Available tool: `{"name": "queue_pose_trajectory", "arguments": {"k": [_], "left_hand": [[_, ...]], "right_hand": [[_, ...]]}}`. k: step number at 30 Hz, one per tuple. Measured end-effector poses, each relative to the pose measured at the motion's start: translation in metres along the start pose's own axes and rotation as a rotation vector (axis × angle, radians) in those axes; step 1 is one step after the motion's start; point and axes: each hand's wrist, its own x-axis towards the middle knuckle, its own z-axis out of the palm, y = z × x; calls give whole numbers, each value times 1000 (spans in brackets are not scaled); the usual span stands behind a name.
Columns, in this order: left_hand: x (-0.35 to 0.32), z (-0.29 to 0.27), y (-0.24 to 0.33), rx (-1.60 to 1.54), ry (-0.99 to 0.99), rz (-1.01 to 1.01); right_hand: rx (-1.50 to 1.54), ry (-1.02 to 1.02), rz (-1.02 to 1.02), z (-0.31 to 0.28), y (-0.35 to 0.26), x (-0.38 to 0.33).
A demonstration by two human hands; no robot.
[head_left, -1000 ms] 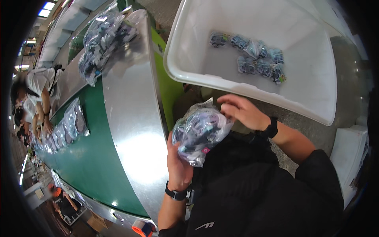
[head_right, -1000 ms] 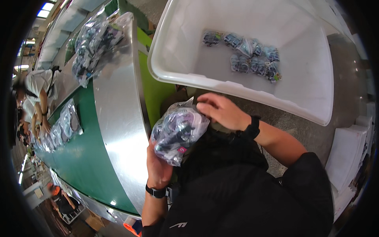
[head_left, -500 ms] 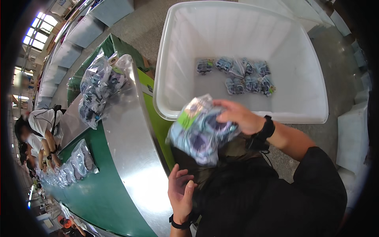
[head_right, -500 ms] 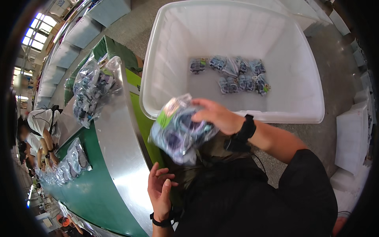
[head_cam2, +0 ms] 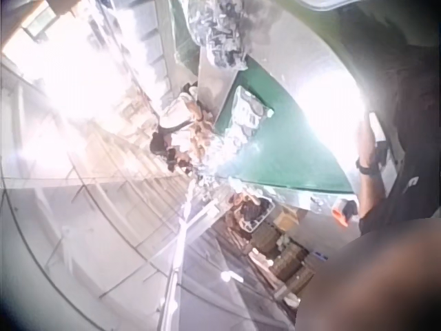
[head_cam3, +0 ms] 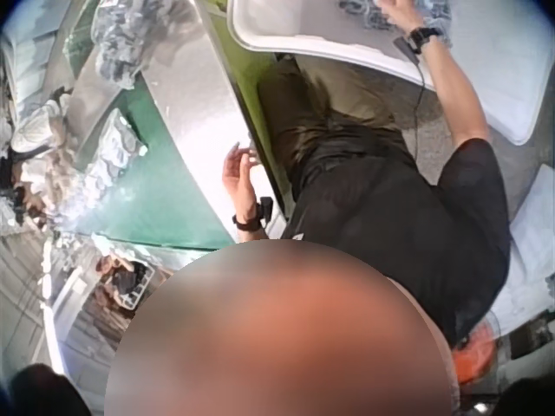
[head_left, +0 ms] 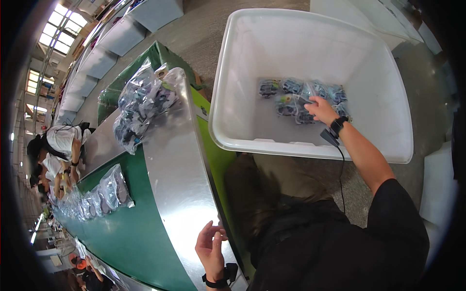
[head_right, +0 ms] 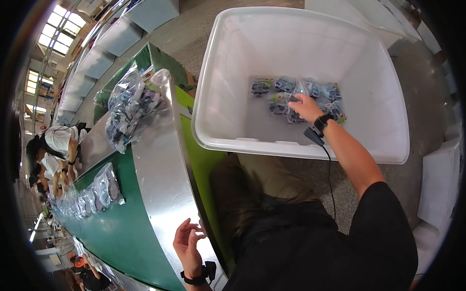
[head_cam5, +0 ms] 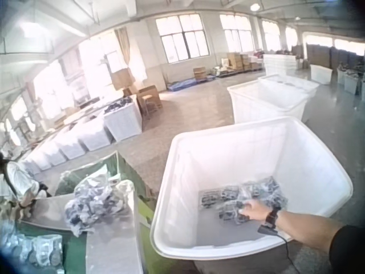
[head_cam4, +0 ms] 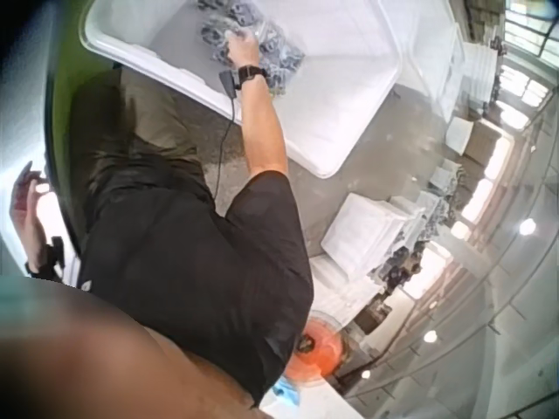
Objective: The person picks packaged items from a green conveyor belt and places them into a white bin. The person handles the items one at a time, briefly turning them over before depositing them into the bin. Other workers are visible in the background performing similar tasks.
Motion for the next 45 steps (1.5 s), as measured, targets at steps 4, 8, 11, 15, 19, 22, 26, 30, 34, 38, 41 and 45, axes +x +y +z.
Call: {"name": "queue_pose_trajectory", "arguments": {"k": [4, 8, 11, 15, 19, 22, 26, 30, 34, 38, 41, 45], "left_hand": [[20, -28, 8, 38, 94, 65], [57, -72, 14, 198, 196, 156], [98, -113, 12, 292, 223, 180], [162, -168, 6, 492, 355, 224], [226, -232, 6, 757, 540, 340], [276, -275, 9, 936, 620, 363], [312, -297, 8, 1115, 703, 174], [299, -275, -5, 1237, 736, 158], [254, -245, -17, 1072, 776, 338], [195, -225, -18, 1002, 651, 422], [148, -208, -20, 1068, 502, 437], [97, -199, -26, 762, 322, 190]], "right_hand": [[24, -249, -60, 17, -5, -39], [-128, -295, -351, 37, -14, -87], [-189, -203, -437, 52, -17, -112], [-241, -64, -444, 63, -15, -115], [-296, -51, -519, 65, -10, -111], [-302, -45, -498, 67, -6, -107], [-321, -33, -528, 70, -5, -103], [-325, -31, -531, 70, -5, -103], [-342, -16, -536, 70, -7, -107], [-368, -3, -569, 70, -9, -107], [-414, -17, -626, 68, -6, -105], [-413, -15, -620, 66, 6, -99]]}}
